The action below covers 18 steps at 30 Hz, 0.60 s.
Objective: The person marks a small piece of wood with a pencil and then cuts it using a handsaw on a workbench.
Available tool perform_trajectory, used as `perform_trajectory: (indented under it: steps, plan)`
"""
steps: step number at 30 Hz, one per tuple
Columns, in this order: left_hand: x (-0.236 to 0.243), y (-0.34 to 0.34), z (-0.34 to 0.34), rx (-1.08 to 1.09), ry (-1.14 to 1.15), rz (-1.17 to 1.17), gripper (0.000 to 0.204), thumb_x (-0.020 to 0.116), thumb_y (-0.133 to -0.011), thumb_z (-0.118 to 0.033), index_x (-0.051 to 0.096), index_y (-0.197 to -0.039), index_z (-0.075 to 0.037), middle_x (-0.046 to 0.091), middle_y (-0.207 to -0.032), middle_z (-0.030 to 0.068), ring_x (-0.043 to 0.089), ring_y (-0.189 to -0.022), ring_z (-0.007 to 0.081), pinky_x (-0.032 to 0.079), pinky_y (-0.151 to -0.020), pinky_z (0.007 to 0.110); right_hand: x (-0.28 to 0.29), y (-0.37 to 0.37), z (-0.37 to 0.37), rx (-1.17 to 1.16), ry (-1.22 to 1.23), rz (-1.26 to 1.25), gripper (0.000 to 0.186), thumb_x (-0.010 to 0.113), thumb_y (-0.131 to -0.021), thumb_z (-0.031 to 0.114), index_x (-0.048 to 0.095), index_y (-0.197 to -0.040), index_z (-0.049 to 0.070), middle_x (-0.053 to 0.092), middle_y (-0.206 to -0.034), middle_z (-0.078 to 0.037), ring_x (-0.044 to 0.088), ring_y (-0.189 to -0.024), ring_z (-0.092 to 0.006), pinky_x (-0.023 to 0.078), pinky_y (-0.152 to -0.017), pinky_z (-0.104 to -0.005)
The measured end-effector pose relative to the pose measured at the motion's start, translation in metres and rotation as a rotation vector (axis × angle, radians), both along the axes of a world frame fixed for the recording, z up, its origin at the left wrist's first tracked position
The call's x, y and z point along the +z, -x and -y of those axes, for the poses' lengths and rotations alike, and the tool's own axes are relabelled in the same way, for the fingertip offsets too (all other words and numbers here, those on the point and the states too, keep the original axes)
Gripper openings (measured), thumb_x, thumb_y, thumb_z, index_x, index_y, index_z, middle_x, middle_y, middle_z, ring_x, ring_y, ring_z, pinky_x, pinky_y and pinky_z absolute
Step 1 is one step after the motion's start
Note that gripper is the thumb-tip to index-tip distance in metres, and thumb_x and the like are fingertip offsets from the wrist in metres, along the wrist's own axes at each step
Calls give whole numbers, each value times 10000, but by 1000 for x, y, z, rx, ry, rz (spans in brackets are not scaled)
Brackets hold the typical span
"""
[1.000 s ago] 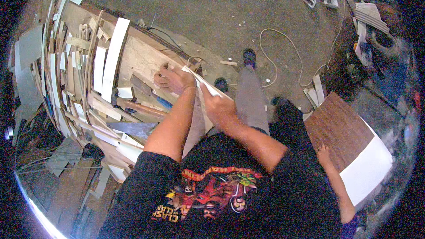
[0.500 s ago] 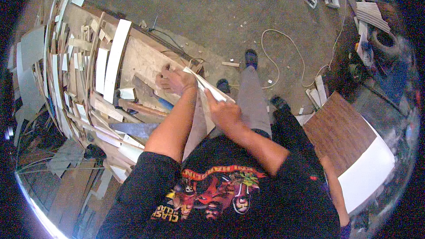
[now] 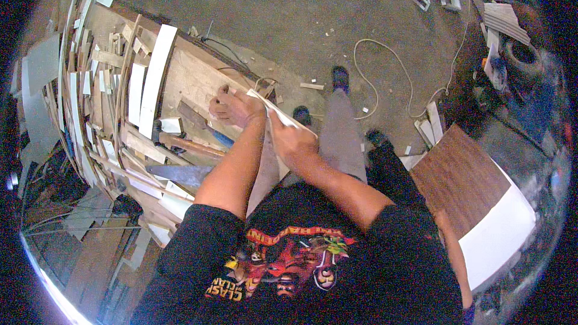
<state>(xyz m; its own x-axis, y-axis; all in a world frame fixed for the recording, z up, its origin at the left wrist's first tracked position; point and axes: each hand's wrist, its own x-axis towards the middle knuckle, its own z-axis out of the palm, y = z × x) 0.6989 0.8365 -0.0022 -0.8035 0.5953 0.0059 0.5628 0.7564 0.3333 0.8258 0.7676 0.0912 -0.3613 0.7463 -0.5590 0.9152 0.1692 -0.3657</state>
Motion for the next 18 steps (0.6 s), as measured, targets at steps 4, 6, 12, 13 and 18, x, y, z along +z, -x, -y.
perform_trajectory:
  steps: [4,6,12,13,18]
  plan:
    - [5,6,1,29,4,14,362,570,-915,-167,503,-1266,-111,344,-1356,187,244,-1379,386,213,-1112,546,-2,16,-9,-70,10,-18,734,540,-872,119,314,-1569,161,686,-679,-160,699,-587,-333,566,-533,-504]
    - [10,3,-1,40,-13,28,365,575,-911,-168,505,-1265,-113,350,-1352,186,250,-1376,381,220,-1111,543,27,-12,11,-13,71,-2,668,516,-901,110,347,-1546,140,713,-741,-186,721,-645,-351,571,-544,-497]
    - [1,-9,-5,17,-11,33,390,588,-896,-175,502,-1274,-139,352,-1357,179,259,-1370,369,215,-1108,536,-14,15,-24,-68,-18,11,632,531,-916,137,378,-1528,99,720,-744,-181,727,-611,-295,571,-512,-484]
    - [-1,-1,1,30,-4,18,390,588,-896,-175,502,-1274,-139,352,-1357,179,259,-1370,369,215,-1108,536,-4,18,-22,-55,32,1,647,551,-895,137,396,-1522,96,719,-744,-180,720,-592,-294,576,-520,-486]
    - [2,0,2,26,-63,-23,393,595,-888,-162,502,-1269,-142,356,-1353,169,269,-1359,369,214,-1106,532,24,-23,21,6,17,-35,629,521,-913,134,382,-1526,101,725,-760,-175,721,-611,-317,571,-520,-493]
